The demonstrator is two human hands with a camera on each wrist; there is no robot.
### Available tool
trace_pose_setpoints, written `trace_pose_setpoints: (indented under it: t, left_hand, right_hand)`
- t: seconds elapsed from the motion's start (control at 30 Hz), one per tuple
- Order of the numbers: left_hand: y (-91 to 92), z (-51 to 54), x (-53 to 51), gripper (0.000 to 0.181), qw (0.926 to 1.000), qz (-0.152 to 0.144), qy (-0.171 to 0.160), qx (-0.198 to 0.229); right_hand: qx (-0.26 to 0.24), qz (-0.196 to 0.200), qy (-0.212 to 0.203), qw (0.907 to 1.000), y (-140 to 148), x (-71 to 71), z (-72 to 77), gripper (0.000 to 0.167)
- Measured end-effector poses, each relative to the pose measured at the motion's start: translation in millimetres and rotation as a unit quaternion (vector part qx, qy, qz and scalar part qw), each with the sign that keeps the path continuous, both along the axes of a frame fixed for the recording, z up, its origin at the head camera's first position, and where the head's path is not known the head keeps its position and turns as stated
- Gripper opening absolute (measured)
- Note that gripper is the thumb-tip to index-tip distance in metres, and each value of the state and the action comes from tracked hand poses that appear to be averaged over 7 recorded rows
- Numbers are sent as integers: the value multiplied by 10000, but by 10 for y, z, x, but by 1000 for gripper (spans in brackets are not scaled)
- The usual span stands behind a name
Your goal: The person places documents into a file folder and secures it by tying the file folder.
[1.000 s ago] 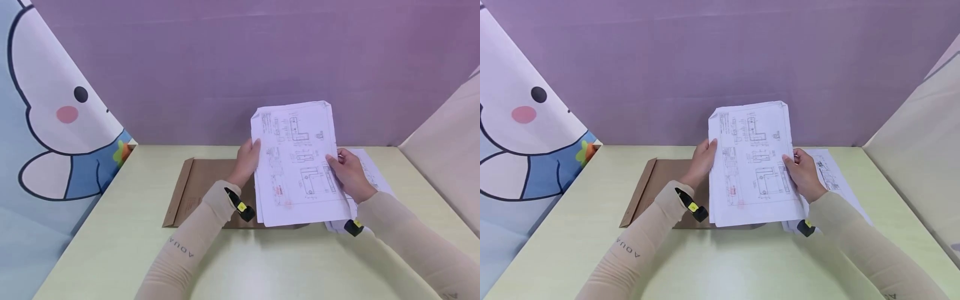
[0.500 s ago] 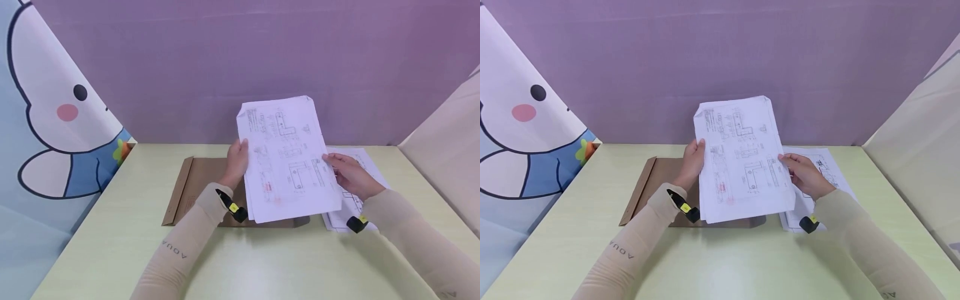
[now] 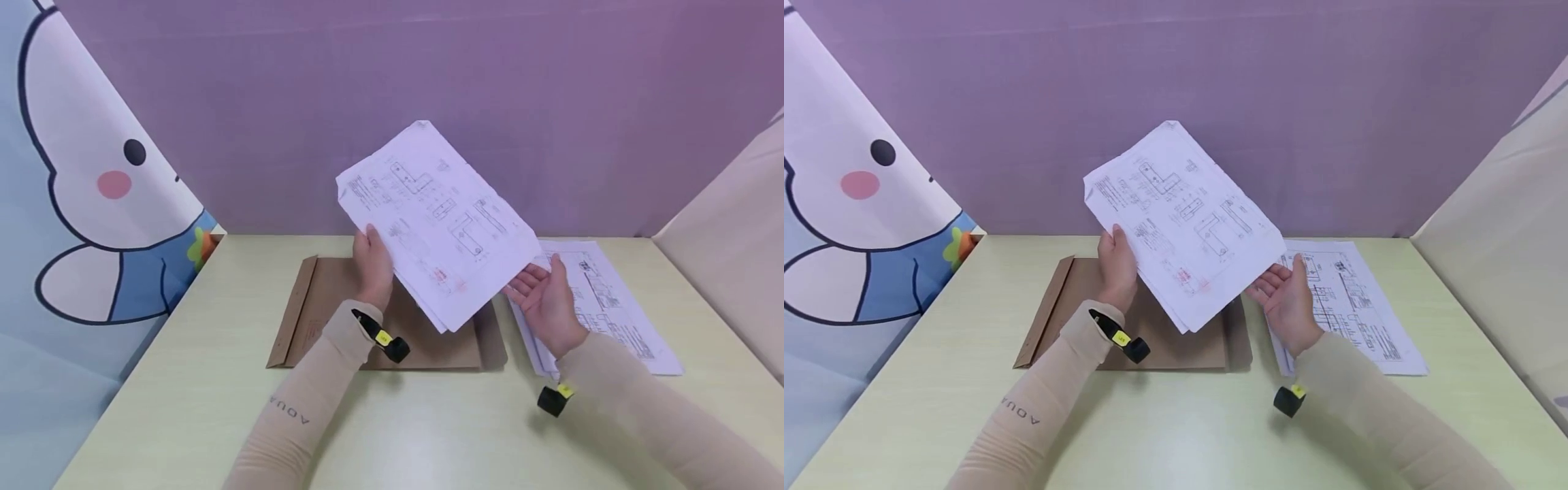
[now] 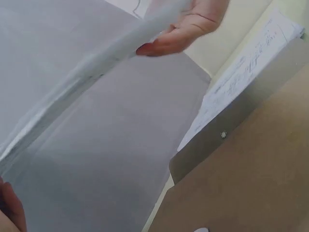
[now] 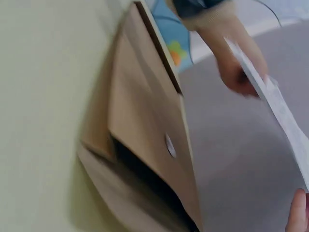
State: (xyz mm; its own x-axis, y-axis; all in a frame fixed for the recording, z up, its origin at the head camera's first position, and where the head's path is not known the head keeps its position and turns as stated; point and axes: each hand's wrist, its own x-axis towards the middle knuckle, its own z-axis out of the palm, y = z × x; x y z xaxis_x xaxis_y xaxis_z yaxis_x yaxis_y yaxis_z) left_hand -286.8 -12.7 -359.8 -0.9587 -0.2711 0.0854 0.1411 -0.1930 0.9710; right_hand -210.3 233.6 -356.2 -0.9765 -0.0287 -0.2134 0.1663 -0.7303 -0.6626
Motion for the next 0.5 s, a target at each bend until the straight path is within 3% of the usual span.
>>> trace_pose_setpoints:
  t: [0.23,0.37,0.5]
  left_hand:
    - [62,-18,82,35,9978,43,493,442]
    - [77,-10,115,35,9961,29,727,495]
    - [68,0,155,33,9958,-29,893,213]
  right_hand:
    - [1065,3,818,9909,-303,5,-92,34]
    - [1813,-340,550,9813,-361,-102,-68,41]
    - [2248,-707,342,9712,-362,-247,-44,46]
